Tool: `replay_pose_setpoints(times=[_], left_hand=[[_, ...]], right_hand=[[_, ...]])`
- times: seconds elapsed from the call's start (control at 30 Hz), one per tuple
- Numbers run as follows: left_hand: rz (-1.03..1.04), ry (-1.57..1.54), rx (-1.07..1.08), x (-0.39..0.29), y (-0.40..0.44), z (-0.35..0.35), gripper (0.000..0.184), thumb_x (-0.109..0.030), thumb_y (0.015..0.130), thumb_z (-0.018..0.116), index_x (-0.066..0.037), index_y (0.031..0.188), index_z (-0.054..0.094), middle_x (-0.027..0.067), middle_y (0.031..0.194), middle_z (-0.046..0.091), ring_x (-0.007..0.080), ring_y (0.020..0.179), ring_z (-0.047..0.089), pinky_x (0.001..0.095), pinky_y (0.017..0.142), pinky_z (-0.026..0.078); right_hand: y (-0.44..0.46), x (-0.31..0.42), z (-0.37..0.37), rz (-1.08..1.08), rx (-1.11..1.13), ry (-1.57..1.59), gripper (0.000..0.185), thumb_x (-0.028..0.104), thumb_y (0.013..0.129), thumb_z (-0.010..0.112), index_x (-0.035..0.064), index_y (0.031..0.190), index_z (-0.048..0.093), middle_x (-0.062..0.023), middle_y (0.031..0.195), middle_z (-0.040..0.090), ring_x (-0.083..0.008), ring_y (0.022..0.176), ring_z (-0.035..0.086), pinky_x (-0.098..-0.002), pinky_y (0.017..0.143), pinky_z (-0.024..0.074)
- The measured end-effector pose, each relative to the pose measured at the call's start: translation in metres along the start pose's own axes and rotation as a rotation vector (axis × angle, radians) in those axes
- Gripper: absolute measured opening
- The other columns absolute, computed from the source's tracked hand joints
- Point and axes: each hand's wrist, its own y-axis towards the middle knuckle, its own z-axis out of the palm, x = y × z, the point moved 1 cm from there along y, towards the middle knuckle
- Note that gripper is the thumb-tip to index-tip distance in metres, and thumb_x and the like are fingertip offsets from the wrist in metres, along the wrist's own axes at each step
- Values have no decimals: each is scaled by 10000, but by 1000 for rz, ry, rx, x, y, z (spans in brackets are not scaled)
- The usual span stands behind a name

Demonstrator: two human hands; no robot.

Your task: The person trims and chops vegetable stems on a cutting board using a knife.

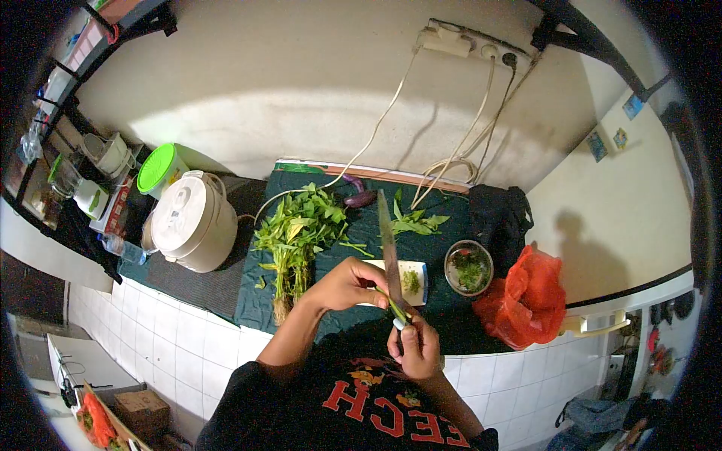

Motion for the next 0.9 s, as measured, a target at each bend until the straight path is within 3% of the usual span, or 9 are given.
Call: replay_pose_setpoints(times=[0.03,0.07,0.13,0.2,0.43,0.67,0.73,0.8,0.9], left_hand=[[-3,-1,-4,-3,-1,0,161,-33,767,777,0,914,721,37,859,697,93,784,607,253,723,490],[0,32,-4,-5,0,1,165,-32,769,775,2,921,719,37,866,697,92,789,606,253,723,489],[6,67,-4,-4,1,2,169,-31,772,772,3,929,718,36,873,697,91,794,605,253,724,488],[-49,-23,-6,1,1,4,166,-80,745,805,-14,875,726,68,857,696,149,799,631,294,734,499],[-51,21,-56,7,3,6,209,-65,753,795,-10,939,719,63,868,706,136,785,635,286,721,509],[-88,-135,-155,20,1,1,146,-67,782,770,-28,913,720,52,863,703,122,777,639,265,725,520],[16,-207,-132,27,1,2,121,-33,814,736,-18,931,708,44,833,695,92,751,626,246,701,510],[33,-196,-120,29,2,6,122,-37,807,744,-17,919,698,41,826,692,92,749,626,243,703,508],[24,-270,-125,17,5,13,132,-45,794,760,-20,890,674,31,813,685,89,745,625,237,708,503]], right_hand=[[-1,-1,-1,47,4,29,349,340,1025,406,-4,1072,443,-29,590,489,-86,472,437,-239,426,338],[-2,-3,-1,93,9,57,515,386,1029,381,-48,1303,413,-30,598,472,-85,475,423,-223,428,328],[-1,-3,-1,49,8,34,457,372,1031,382,-33,1237,437,-31,603,470,-83,480,427,-221,428,330],[-1,-2,1,53,-31,48,430,347,1034,387,-21,1250,435,-32,603,467,-83,481,428,-222,428,333],[0,-2,2,41,-79,62,443,345,1033,392,3,1314,407,-35,594,460,-82,471,420,-225,432,340],[1,10,5,-23,-50,120,464,292,1034,367,-18,1379,354,-50,595,471,-92,459,409,-223,428,338],[2,11,5,-29,-36,95,455,270,1033,364,-22,1381,351,-54,597,477,-94,458,410,-222,427,337],[-1,1,2,-5,-31,50,409,289,1025,419,27,1339,433,-51,632,534,-87,475,447,-228,425,339],[-3,-5,2,-4,-78,66,345,282,1025,426,16,1240,468,-63,634,554,-91,476,458,-233,427,344]])
